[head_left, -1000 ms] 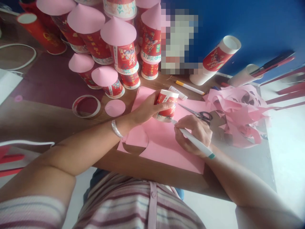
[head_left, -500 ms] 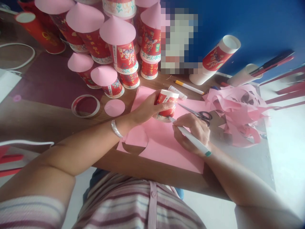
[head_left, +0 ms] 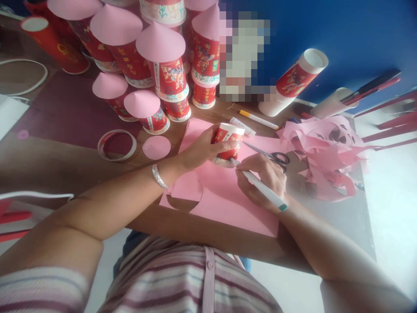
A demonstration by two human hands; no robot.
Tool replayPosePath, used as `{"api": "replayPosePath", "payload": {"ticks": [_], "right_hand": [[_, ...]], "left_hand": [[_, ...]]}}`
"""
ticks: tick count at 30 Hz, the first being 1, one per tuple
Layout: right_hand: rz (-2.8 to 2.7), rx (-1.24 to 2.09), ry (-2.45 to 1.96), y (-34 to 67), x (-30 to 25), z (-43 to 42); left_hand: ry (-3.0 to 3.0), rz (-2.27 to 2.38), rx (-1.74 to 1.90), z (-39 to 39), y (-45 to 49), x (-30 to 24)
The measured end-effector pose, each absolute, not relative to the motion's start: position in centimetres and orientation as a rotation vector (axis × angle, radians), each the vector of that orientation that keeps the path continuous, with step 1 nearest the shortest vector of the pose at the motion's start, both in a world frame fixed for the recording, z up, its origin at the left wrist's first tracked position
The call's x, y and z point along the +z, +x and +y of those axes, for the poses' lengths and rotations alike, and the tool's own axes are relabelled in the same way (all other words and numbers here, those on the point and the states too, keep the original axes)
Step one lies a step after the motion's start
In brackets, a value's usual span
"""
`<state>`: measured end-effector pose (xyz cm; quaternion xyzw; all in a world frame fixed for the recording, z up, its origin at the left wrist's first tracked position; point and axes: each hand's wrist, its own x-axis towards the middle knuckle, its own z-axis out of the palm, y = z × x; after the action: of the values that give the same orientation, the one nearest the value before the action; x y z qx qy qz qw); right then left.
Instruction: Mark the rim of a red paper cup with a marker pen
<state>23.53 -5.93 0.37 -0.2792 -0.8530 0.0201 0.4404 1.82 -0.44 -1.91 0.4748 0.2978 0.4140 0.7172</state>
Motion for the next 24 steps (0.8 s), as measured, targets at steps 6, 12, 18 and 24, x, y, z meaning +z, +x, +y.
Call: {"api": "replayPosePath", "payload": {"ticks": [6,12,18,24], "right_hand": [[-2.1,0.023,-0.719,23.53,0.12,-5.75],[-2.073,0.025,-0.766,23.72,0.15,-6.27],[-2.101,0.009,-0.774,23.98,0.06,-6.57],[-2.12,0.096,-0.697,23.73,0.41,-6.31]], "left_hand": [[1.029,0.682,0.908,-0.52,1.78,-2.01],[1.003,0.692,0.918,-0.45,1.75,-2.15],[1.03,0.659,0.911,-0.37,1.71,-2.31],[1.067,0.681,0.916,-0.31,1.74,-2.47]]}}
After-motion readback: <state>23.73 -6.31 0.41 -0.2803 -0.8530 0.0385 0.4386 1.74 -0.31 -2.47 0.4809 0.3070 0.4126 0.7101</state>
